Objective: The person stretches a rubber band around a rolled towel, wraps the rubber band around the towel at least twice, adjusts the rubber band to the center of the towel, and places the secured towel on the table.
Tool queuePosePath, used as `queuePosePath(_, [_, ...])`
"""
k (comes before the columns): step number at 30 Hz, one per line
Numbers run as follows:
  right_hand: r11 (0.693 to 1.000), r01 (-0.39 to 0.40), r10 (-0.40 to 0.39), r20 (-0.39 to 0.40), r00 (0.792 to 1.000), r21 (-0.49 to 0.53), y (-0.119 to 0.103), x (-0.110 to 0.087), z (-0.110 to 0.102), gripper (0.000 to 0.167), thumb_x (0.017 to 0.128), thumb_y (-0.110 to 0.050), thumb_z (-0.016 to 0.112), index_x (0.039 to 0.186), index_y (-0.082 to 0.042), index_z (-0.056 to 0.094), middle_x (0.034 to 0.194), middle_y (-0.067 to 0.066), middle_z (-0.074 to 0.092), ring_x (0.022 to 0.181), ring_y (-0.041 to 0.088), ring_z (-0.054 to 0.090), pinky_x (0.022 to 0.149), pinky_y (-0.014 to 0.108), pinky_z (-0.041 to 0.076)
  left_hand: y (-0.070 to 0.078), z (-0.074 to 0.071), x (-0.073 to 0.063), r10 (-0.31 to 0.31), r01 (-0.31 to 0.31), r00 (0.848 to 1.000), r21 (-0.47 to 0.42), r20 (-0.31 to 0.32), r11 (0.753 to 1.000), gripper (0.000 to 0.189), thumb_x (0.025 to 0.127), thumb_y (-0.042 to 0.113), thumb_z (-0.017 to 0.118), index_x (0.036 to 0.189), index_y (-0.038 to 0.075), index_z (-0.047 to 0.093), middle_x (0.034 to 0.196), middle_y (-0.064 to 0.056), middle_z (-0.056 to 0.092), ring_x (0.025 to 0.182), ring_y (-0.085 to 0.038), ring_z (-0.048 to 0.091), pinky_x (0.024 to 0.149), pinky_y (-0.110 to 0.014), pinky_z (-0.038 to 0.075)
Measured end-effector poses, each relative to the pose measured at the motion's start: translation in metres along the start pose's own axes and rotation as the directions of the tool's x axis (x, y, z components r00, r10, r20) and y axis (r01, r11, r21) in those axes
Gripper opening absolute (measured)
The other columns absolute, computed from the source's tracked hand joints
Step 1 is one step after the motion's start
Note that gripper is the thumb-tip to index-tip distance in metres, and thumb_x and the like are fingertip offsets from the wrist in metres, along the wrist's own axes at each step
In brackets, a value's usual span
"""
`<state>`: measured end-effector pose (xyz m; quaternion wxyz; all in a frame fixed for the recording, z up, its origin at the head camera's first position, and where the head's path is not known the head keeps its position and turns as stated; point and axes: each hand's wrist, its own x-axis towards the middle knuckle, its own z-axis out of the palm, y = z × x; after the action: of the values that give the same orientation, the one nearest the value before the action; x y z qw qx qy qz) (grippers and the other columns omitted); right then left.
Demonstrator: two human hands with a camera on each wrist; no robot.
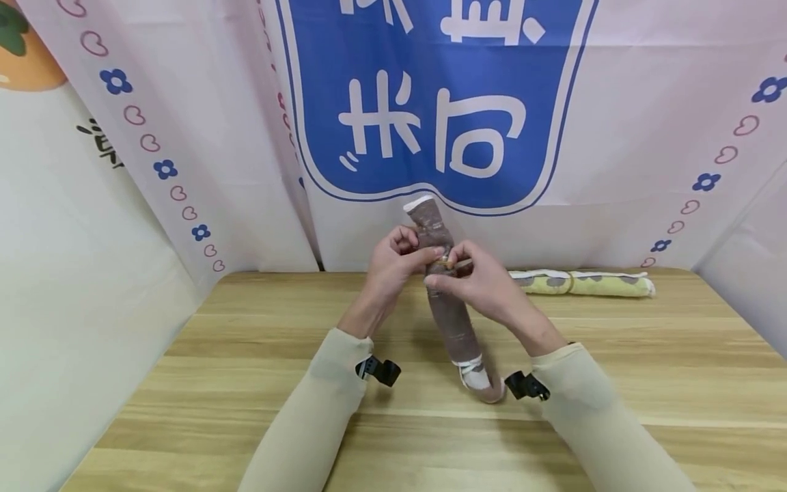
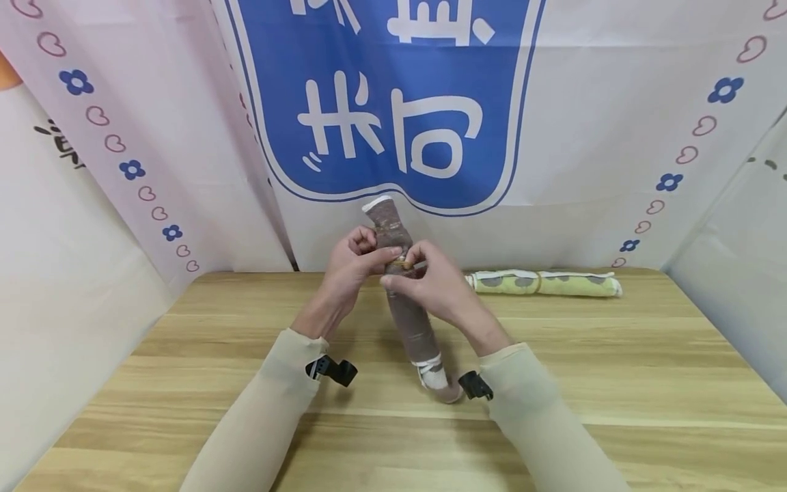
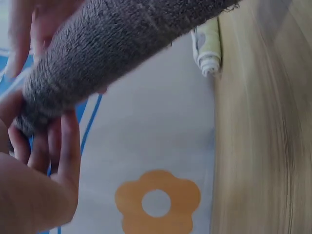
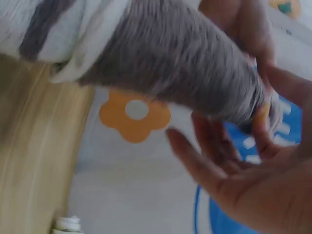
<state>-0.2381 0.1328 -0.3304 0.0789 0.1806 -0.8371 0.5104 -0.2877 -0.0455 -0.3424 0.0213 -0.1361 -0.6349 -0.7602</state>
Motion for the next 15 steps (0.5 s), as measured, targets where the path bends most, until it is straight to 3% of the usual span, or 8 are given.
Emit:
queuePosePath(2, [0.986, 0.076, -0.082, -0.04, 0.996, -0.148, -0.004, -0.003, 0.008, 0.028, 0.092, -0.007, 0.082, 0.102, -0.005, 0.056, 0.112, 0.017, 0.058, 0.1, 0.035, 0.067, 0.078, 0.045, 0.06, 0.002, 0.003, -0.002, 0.011, -0.009, 0.999, 0.026, -0.05, 1.0, 0.032, 0.089, 0.002, 0.082, 0.09, 0.011, 0.052, 0.083, -0.001, 0.058, 0.079, -0.014, 0.057, 0.063, -0.025, 0.051])
queuePosePath(5, [0.905, 0.208, -0.251, -0.07, 0.966, -0.371, -0.007, -0.006, 0.018, 0.017, 0.093, 0.0, 0.074, 0.099, -0.008, 0.06, 0.112, 0.019, 0.057, 0.092, 0.035, 0.065, 0.066, 0.048, 0.059, 0.004, 0.007, -0.003, 0.024, -0.019, 0.993, 0.046, -0.118, 0.999, 0.032, 0.087, 0.0, 0.082, 0.088, 0.011, 0.052, 0.081, -0.002, 0.055, 0.072, -0.014, 0.054, 0.059, -0.024, 0.049])
queuePosePath(6, [0.877, 0.232, -0.289, -0.076, 0.954, -0.421, -0.008, -0.007, 0.02, 0.016, 0.092, 0.001, 0.072, 0.097, -0.01, 0.062, 0.113, 0.019, 0.057, 0.087, 0.034, 0.064, 0.063, 0.048, 0.058, 0.004, 0.008, -0.003, 0.026, -0.02, 0.991, 0.048, -0.129, 0.999, 0.032, 0.087, 0.0, 0.082, 0.087, 0.01, 0.052, 0.081, -0.002, 0.054, 0.071, -0.014, 0.054, 0.059, -0.024, 0.049])
queuePosePath(8, [0.862, 0.253, -0.317, -0.078, 0.945, -0.439, -0.008, -0.008, 0.02, 0.016, 0.091, 0.004, 0.07, 0.096, -0.011, 0.064, 0.112, 0.018, 0.057, 0.083, 0.034, 0.061, 0.06, 0.048, 0.056, 0.004, 0.008, -0.003, 0.028, -0.022, 0.992, 0.047, -0.125, 0.999, 0.031, 0.089, 0.002, 0.082, 0.088, 0.01, 0.053, 0.081, -0.002, 0.055, 0.07, -0.013, 0.054, 0.06, -0.026, 0.051])
queuePosePath(10, [0.904, 0.234, -0.28, -0.084, 0.956, -0.358, -0.008, -0.007, 0.015, 0.017, 0.091, 0.006, 0.069, 0.097, -0.009, 0.065, 0.111, 0.018, 0.056, 0.086, 0.034, 0.062, 0.067, 0.049, 0.057, 0.003, 0.006, -0.002, 0.032, -0.03, 0.996, 0.025, -0.089, 0.999, 0.028, 0.091, 0.004, 0.081, 0.09, 0.01, 0.054, 0.083, -0.001, 0.058, 0.074, -0.013, 0.058, 0.065, -0.029, 0.056])
queuePosePath(13, [0.987, 0.13, -0.137, -0.073, 0.988, -0.098, -0.006, -0.004, 0.003, 0.017, 0.092, 0.01, 0.069, 0.101, -0.004, 0.064, 0.113, 0.018, 0.059, 0.1, 0.035, 0.065, 0.081, 0.049, 0.057, 0.002, 0.002, 0.0, 0.022, -0.022, 1.0, -0.016, 0.009, 1.0, 0.02, 0.096, 0.008, 0.075, 0.093, 0.011, 0.055, 0.086, -0.001, 0.063, 0.082, -0.014, 0.064, 0.076, -0.035, 0.061])
queuePosePath(15, [0.997, 0.037, -0.035, -0.031, 0.999, 0.07, -0.004, -0.002, -0.004, 0.015, 0.095, 0.008, 0.069, 0.105, -0.002, 0.063, 0.116, 0.018, 0.063, 0.108, 0.033, 0.066, 0.085, 0.046, 0.057, 0.0, -0.001, 0.001, 0.005, -0.002, 0.998, -0.049, 0.056, 0.999, 0.018, 0.097, 0.007, 0.073, 0.094, 0.011, 0.056, 0.086, 0.0, 0.063, 0.088, -0.014, 0.066, 0.081, -0.036, 0.061])
